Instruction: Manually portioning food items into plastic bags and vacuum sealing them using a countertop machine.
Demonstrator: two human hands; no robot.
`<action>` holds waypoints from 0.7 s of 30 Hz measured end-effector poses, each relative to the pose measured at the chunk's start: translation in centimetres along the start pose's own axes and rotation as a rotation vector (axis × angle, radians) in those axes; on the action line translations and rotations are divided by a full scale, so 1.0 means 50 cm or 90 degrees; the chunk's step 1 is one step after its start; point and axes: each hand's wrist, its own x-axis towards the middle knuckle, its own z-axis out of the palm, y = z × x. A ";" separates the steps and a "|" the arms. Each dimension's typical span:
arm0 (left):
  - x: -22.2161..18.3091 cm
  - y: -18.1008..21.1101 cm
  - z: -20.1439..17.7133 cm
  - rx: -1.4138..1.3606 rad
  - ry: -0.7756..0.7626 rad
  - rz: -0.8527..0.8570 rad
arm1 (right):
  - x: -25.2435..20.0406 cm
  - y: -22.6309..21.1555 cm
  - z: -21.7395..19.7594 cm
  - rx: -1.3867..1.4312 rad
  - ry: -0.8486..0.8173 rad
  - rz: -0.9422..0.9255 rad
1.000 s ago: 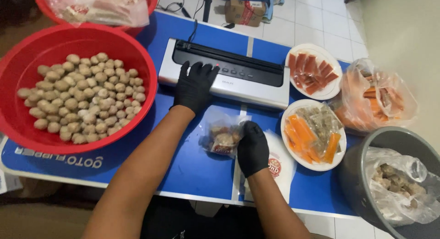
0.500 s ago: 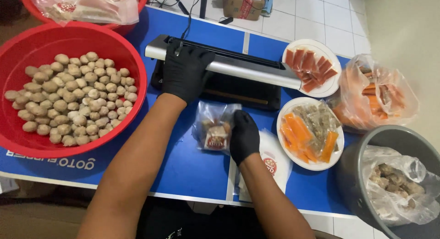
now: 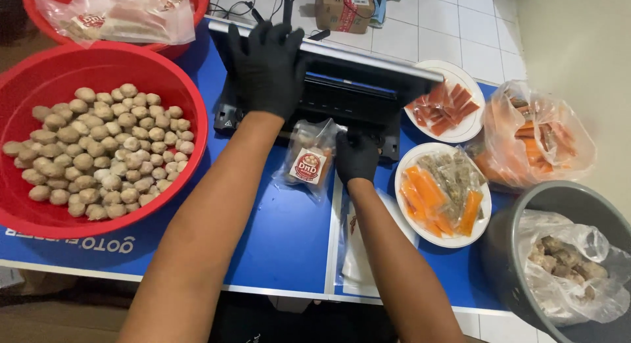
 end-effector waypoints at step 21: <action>-0.032 0.040 -0.020 -0.260 0.177 -0.046 | -0.006 0.037 -0.007 0.149 -0.031 -0.091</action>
